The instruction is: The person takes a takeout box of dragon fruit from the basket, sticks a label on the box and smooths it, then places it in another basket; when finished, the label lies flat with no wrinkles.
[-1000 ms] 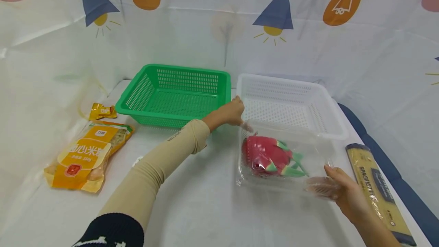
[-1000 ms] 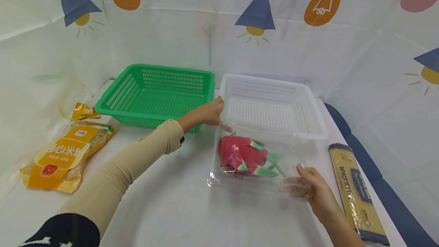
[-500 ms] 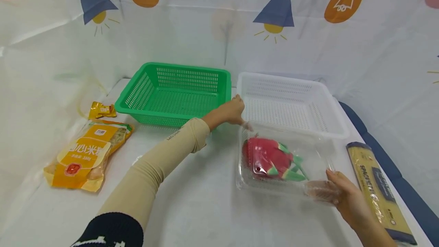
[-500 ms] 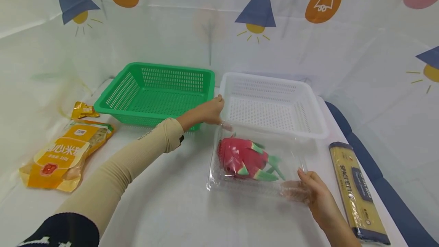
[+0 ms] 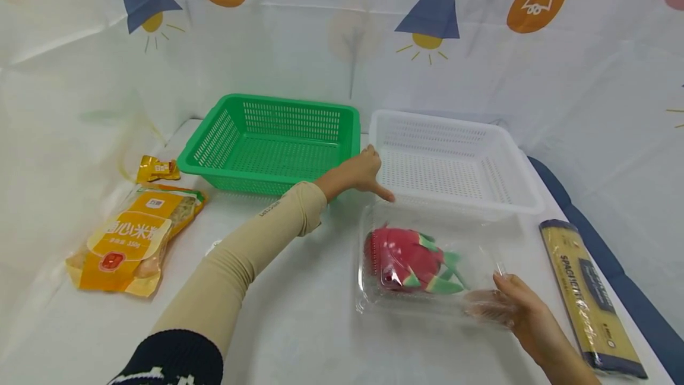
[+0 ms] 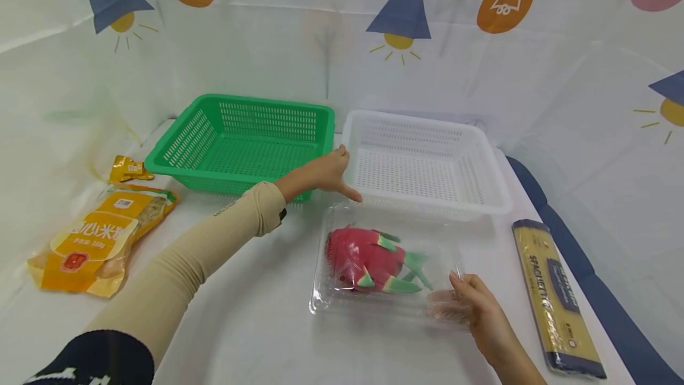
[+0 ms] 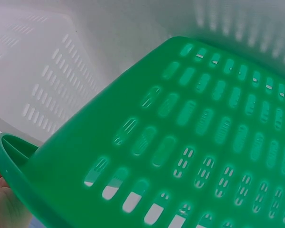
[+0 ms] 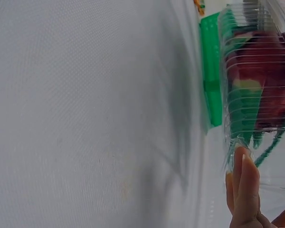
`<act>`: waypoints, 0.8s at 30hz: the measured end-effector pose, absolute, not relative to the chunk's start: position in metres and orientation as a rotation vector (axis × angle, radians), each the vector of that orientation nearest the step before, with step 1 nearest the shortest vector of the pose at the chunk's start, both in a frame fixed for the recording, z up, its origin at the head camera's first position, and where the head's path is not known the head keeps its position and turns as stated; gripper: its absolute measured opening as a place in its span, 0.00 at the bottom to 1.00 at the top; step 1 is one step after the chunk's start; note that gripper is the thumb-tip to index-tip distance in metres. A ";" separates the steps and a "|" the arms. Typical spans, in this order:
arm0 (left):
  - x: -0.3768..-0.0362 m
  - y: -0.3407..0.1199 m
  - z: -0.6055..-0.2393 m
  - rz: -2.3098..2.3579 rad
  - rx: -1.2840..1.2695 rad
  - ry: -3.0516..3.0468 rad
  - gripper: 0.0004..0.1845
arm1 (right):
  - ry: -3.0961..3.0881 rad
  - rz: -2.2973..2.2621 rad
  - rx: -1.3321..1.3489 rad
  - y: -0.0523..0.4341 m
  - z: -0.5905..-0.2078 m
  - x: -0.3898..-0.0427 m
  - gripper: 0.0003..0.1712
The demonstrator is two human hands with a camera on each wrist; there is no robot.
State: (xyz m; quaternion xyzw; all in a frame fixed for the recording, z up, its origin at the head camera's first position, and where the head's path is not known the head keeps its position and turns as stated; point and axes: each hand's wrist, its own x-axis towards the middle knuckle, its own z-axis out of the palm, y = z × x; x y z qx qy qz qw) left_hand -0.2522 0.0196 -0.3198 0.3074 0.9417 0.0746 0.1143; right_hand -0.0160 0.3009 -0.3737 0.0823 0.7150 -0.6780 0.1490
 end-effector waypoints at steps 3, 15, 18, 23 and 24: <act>-0.253 0.019 -0.320 0.215 0.897 2.753 0.60 | 1.997 -1.970 0.192 0.296 -0.375 -0.017 0.14; -0.249 0.017 -0.316 0.185 0.924 2.751 0.59 | 2.000 -1.935 0.258 0.270 -0.378 -0.028 0.12; -0.249 0.017 -0.315 0.190 0.926 2.749 0.59 | 1.960 -1.942 0.231 0.264 -0.378 -0.031 0.12; -0.249 0.017 -0.316 0.188 0.940 2.741 0.59 | 1.934 -1.949 0.148 0.252 -0.379 -0.036 0.12; -0.249 0.017 -0.316 0.186 0.941 2.741 0.59 | 1.937 -1.946 0.134 0.249 -0.379 -0.037 0.12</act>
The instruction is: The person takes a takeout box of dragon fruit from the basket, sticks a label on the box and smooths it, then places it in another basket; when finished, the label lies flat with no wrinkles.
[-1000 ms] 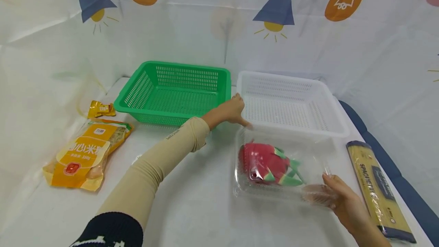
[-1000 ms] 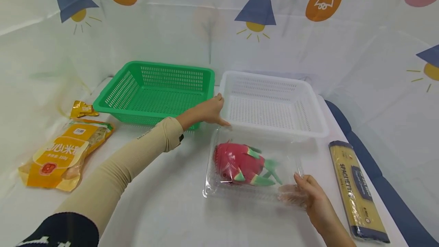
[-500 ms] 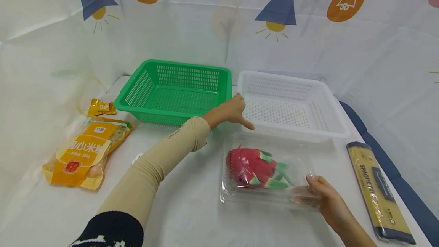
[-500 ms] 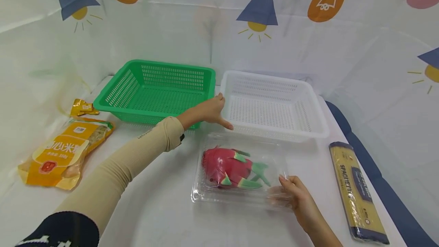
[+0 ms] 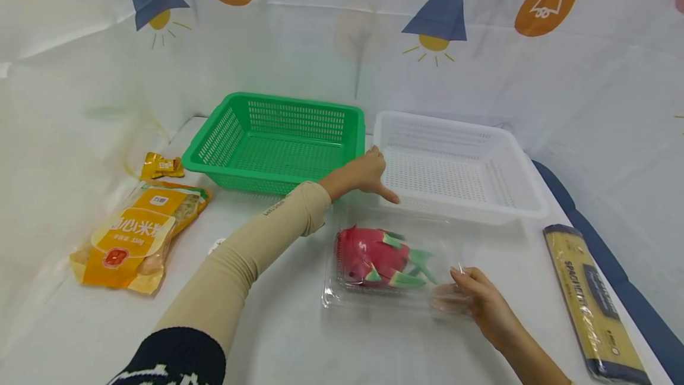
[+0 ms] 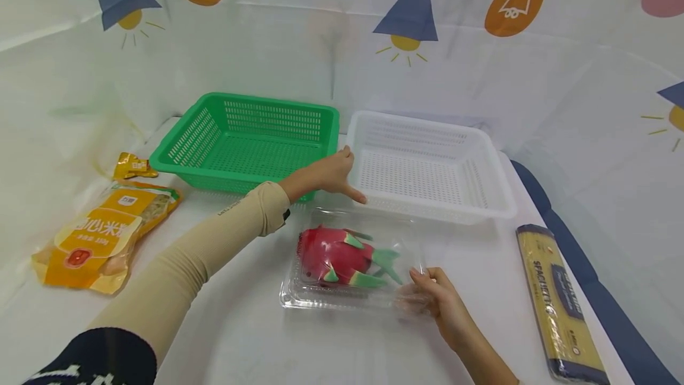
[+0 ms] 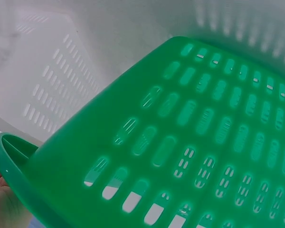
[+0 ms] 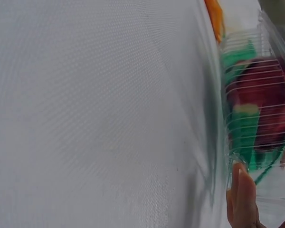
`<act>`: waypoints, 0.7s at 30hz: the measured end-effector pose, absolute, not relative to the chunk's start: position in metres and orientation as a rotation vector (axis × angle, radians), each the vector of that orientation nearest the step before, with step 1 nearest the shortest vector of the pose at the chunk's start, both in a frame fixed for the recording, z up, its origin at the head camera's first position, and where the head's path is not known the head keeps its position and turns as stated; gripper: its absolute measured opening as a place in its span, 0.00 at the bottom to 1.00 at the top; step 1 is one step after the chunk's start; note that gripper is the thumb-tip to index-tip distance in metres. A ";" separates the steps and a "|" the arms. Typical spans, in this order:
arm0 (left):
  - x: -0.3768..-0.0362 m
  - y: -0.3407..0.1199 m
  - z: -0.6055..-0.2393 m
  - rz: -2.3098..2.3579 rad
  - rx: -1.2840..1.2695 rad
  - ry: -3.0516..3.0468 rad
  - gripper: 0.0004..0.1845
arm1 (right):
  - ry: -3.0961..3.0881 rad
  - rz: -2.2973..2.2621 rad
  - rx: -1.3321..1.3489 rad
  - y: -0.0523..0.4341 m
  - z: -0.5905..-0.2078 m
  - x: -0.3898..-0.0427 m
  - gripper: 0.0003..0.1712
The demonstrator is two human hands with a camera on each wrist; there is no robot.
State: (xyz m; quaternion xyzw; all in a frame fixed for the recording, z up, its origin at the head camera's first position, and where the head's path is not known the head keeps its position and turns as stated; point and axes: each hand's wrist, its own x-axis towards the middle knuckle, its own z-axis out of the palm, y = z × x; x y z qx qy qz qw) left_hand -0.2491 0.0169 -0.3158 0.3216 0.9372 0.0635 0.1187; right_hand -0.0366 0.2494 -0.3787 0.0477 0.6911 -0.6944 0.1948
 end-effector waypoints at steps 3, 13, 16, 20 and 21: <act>-0.250 0.017 -0.316 0.183 0.939 2.734 0.59 | 1.945 -1.933 0.110 0.242 -0.379 -0.038 0.13; -0.254 0.019 -0.319 0.172 0.948 2.732 0.60 | 1.983 -1.920 0.125 0.223 -0.384 -0.047 0.15; -0.253 0.019 -0.318 0.172 0.955 2.725 0.60 | 2.002 -1.900 0.140 0.220 -0.383 -0.049 0.15; -0.253 0.018 -0.317 0.175 0.948 2.724 0.59 | 2.008 -1.892 0.137 0.218 -0.383 -0.051 0.16; -0.253 0.018 -0.317 0.174 0.946 2.726 0.59 | 2.006 -1.897 0.139 0.218 -0.383 -0.052 0.16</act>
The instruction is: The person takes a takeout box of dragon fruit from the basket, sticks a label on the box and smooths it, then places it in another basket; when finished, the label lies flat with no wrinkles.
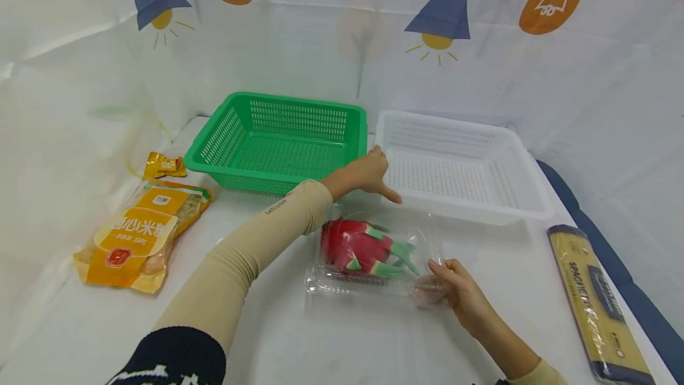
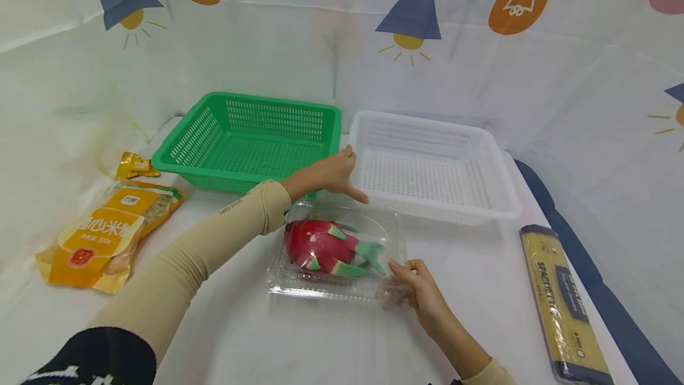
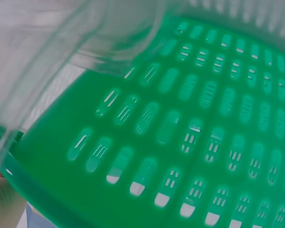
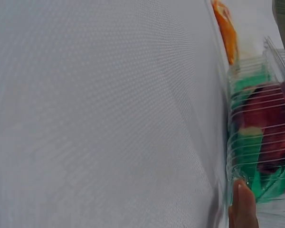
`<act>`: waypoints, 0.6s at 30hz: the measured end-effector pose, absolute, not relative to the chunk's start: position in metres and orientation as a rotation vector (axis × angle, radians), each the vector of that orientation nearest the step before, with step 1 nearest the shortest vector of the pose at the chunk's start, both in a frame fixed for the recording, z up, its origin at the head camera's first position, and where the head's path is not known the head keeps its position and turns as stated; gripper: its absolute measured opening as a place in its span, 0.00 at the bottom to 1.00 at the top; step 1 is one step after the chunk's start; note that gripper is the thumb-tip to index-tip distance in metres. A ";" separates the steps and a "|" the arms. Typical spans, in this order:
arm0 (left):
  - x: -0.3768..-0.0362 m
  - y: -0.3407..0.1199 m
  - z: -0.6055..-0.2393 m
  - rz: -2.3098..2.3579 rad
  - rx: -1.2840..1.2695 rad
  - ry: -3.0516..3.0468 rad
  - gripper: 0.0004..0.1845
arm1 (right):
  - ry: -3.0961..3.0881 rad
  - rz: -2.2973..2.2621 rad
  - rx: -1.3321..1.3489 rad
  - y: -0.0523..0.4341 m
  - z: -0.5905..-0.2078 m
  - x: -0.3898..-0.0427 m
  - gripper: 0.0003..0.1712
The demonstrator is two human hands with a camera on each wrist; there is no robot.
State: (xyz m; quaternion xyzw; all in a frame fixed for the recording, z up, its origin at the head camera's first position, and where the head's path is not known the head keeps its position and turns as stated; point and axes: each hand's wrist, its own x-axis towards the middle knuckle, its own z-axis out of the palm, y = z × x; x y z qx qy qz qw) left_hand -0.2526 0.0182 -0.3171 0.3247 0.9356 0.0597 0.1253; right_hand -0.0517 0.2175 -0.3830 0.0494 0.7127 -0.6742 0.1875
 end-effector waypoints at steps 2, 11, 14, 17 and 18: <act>-0.252 0.018 -0.317 0.174 0.947 2.726 0.59 | 1.999 -1.912 0.151 0.216 -0.383 -0.052 0.17; -0.251 0.017 -0.315 0.229 0.912 2.707 0.60 | 2.012 -1.894 0.206 0.209 -0.385 -0.055 0.16; -0.252 0.017 -0.316 0.232 0.912 2.704 0.60 | 2.021 -1.874 0.221 0.209 -0.385 -0.056 0.17; -0.253 0.017 -0.317 0.239 0.909 2.705 0.61 | 2.026 -1.854 0.214 0.209 -0.386 -0.056 0.19; -0.253 0.017 -0.317 0.238 0.908 2.706 0.61 | 2.022 -1.853 0.217 0.209 -0.386 -0.056 0.20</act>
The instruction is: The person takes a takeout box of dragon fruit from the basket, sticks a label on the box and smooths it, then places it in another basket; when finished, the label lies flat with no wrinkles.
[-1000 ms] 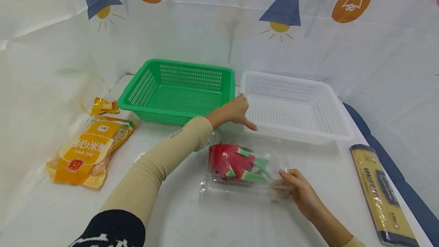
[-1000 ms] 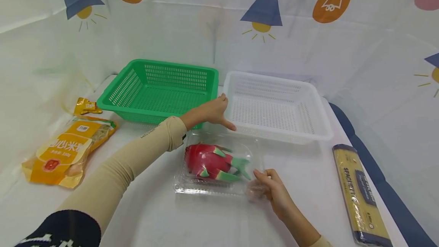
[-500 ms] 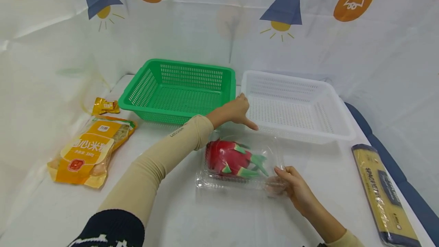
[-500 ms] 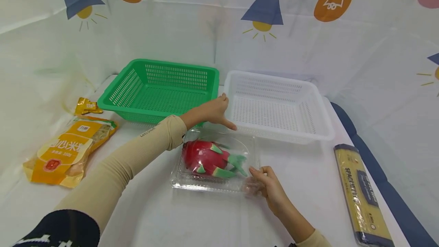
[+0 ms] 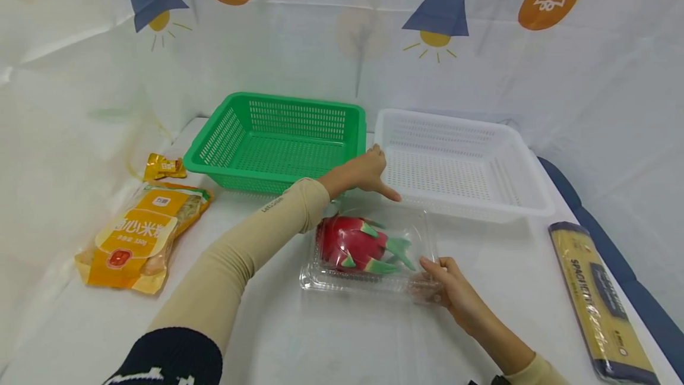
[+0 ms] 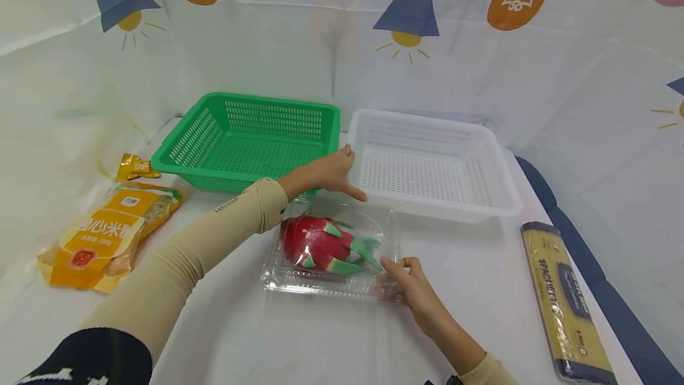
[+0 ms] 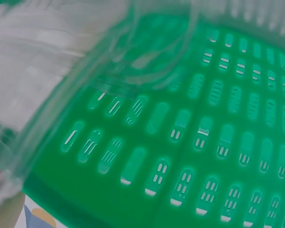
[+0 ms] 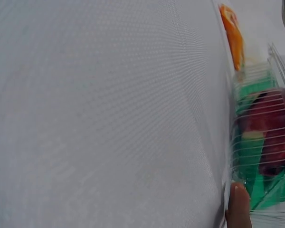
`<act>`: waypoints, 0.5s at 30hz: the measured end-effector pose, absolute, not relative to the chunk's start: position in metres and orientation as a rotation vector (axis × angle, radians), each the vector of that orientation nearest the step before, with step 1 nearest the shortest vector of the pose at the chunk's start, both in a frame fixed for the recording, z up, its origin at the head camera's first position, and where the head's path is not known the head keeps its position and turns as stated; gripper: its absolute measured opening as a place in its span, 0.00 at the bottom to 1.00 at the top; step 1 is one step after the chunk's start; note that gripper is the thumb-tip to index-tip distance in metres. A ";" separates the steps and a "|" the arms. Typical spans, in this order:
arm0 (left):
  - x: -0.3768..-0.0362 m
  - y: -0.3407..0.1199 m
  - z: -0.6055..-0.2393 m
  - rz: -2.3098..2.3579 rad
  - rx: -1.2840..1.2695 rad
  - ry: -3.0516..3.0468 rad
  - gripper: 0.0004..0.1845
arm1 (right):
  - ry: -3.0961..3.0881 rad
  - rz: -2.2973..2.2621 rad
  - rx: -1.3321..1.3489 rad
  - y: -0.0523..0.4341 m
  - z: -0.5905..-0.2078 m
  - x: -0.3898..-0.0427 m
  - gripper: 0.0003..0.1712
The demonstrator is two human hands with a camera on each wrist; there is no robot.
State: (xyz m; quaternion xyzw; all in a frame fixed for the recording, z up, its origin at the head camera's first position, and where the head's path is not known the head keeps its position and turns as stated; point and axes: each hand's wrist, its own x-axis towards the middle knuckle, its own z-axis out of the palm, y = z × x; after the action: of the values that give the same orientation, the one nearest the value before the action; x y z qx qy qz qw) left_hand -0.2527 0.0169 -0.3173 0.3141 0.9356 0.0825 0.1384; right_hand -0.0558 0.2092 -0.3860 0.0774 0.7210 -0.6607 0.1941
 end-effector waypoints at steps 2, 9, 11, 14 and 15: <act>-0.252 0.017 -0.317 0.237 0.913 2.706 0.61 | 2.019 -1.851 0.215 0.209 -0.386 -0.055 0.22; -0.250 0.017 -0.314 0.233 0.909 2.690 0.60 | 2.001 -1.848 0.208 0.208 -0.385 -0.054 0.27; -0.249 0.018 -0.314 0.235 0.900 2.683 0.61 | 1.996 -1.849 0.215 0.206 -0.386 -0.054 0.28; -0.250 0.018 -0.314 0.230 0.897 2.678 0.60 | 1.998 -1.853 0.216 0.205 -0.386 -0.053 0.28; -0.249 0.019 -0.314 0.226 0.899 2.677 0.60 | 2.001 -1.856 0.218 0.205 -0.387 -0.053 0.28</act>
State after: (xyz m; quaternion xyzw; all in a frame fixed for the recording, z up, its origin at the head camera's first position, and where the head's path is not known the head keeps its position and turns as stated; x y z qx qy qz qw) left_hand -0.2495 0.0187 -0.3141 0.3137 0.9337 0.0789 0.1538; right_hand -0.0529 0.2051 -0.3868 0.0778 0.7160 -0.6642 0.2003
